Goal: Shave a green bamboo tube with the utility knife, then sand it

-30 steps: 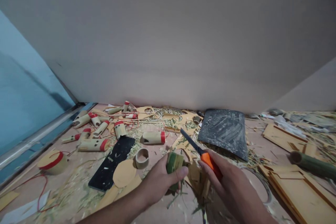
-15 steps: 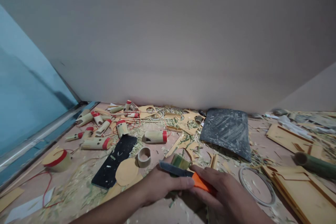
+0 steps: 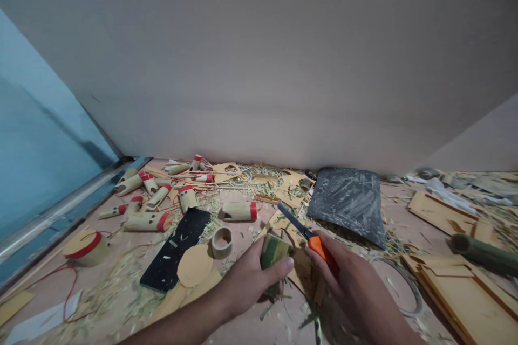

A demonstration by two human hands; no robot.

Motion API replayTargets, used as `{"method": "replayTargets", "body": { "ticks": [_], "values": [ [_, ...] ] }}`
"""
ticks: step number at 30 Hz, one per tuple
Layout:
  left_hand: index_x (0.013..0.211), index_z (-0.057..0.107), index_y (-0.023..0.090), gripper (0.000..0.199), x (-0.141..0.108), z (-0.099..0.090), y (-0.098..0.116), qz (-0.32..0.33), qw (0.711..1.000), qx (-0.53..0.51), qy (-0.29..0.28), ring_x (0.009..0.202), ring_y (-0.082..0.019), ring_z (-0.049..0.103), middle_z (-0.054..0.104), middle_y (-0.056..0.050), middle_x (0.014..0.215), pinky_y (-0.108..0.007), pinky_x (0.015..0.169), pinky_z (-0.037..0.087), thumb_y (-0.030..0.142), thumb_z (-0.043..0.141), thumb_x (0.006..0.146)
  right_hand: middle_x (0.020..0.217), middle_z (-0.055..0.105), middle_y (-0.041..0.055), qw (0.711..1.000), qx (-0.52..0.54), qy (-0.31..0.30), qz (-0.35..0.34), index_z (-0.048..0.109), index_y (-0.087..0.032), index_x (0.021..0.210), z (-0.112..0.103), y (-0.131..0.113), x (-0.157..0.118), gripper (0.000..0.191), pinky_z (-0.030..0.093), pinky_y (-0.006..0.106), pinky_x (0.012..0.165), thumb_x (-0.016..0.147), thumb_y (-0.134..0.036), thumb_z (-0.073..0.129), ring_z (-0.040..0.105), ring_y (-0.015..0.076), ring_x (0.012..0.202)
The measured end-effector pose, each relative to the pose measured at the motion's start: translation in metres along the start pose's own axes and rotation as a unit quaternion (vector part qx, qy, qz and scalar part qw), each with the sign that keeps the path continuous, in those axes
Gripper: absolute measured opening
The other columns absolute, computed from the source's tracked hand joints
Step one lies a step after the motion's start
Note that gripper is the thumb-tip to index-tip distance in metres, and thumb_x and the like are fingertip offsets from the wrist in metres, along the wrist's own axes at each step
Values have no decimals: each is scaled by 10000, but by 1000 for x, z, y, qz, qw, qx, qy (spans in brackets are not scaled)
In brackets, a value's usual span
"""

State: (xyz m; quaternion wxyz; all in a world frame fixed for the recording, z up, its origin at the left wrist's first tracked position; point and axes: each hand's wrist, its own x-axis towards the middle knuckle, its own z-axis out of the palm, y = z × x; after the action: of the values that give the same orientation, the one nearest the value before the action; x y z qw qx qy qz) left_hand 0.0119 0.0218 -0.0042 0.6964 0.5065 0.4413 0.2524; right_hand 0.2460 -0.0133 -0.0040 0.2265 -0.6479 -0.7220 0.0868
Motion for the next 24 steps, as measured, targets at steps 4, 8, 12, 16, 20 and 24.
{"method": "replayTargets", "body": {
  "ticks": [4,8,12,16,20,24],
  "values": [
    [1227,546,192,652,-1,-7,6,-36,998,-32,-48,782,-189,705,745,-56,894,-276,700,474,646,772,817,1119,847,146,999,31,12,-19,699,-191,1240,-5,-4,-2,466,643,328,737,1069,-538,438,836,296,926],
    [1291,502,189,721,-2,-7,9,-18,996,-52,-72,822,-207,710,753,-66,914,-326,783,507,624,809,806,1102,849,138,998,32,39,-49,697,-199,1215,-10,-7,-3,416,652,311,730,1071,-502,452,837,279,900],
    [1392,461,197,825,-4,-6,13,18,997,-28,-69,822,-175,670,709,-24,924,-293,781,501,598,861,791,1132,847,146,995,29,60,-69,696,-174,1246,-11,-8,-4,424,667,310,745,1075,-481,460,843,277,924],
    [1494,364,231,869,1,-7,4,3,989,-131,-72,820,-213,708,700,-34,940,-352,804,551,723,714,869,1190,836,146,995,30,52,-73,702,-153,1287,-10,-6,-4,446,674,308,783,1072,-476,481,838,279,991],
    [1462,390,224,779,5,-8,-2,-3,986,-147,-78,724,-216,696,712,-48,892,-353,706,558,725,628,915,1279,810,128,996,40,9,-76,700,-179,1339,-10,-4,-5,445,656,294,870,1084,-468,478,810,269,1099],
    [1426,443,206,819,-2,-8,10,-26,998,-23,-55,751,-164,654,718,-36,960,-243,632,458,578,836,810,1360,768,134,994,73,-45,-72,625,-190,1484,-12,-8,-7,500,629,319,951,1103,-450,432,767,267,1195]
  ]
}}
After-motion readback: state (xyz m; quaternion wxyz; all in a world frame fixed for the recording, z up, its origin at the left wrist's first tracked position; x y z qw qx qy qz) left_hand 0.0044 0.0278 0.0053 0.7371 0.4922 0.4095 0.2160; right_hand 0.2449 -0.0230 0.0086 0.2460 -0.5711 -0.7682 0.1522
